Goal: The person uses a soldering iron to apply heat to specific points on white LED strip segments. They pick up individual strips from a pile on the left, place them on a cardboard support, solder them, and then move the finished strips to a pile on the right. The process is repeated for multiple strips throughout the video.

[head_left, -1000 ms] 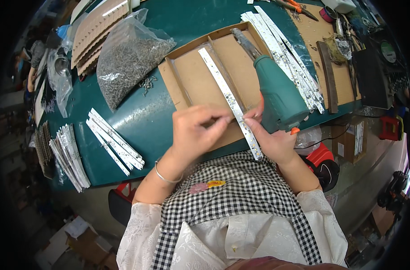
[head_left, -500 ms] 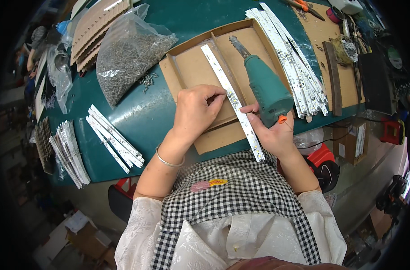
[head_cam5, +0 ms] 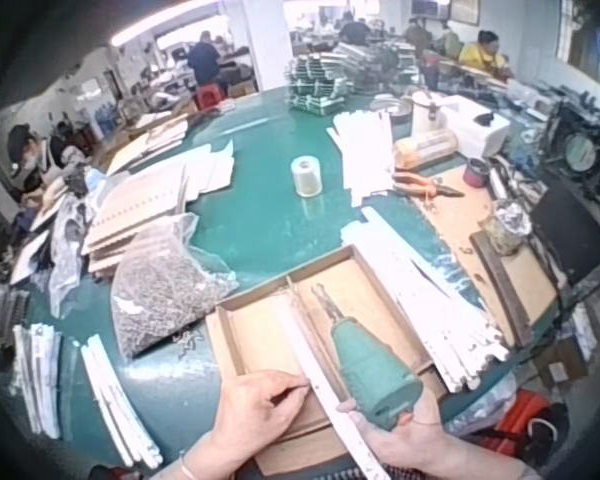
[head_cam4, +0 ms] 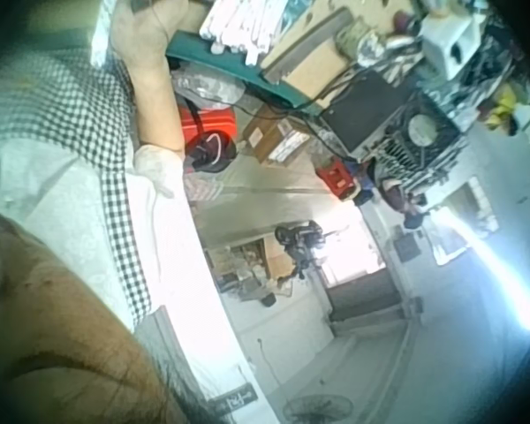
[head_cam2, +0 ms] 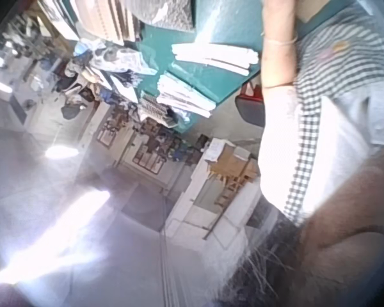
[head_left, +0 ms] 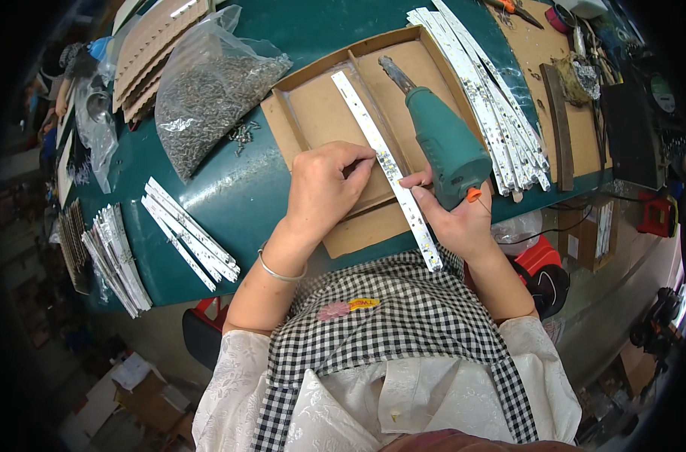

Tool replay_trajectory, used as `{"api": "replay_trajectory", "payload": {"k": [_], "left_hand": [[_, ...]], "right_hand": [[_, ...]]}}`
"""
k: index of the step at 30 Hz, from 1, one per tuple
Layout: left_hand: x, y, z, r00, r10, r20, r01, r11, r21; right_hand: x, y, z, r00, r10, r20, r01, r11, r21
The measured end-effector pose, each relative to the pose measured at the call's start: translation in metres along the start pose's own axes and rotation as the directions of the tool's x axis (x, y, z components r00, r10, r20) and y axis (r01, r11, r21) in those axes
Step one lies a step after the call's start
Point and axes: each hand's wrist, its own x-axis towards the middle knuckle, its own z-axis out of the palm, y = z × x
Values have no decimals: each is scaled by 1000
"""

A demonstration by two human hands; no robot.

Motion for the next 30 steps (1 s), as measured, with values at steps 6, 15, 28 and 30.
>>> {"api": "replay_trajectory", "payload": {"k": [6, 15, 28, 30], "left_hand": [[-1, -2, 3, 999, 41, -21, -40, 999, 28], [-1, -3, 5, 987, 159, -29, -156, 983, 97], [1, 1, 1, 997, 70, 15, -70, 997, 11], [0, 0, 1, 997, 78, 13, -79, 997, 22]], "right_hand": [[1, -2, 3, 1000, 2, -11, -1, 998, 55], [2, -3, 2, 1000, 18, 15, -20, 995, 100], [0, -4, -1, 999, 26, 42, -30, 994, 104], [0, -6, -1, 996, 73, 45, -78, 990, 121]]}}
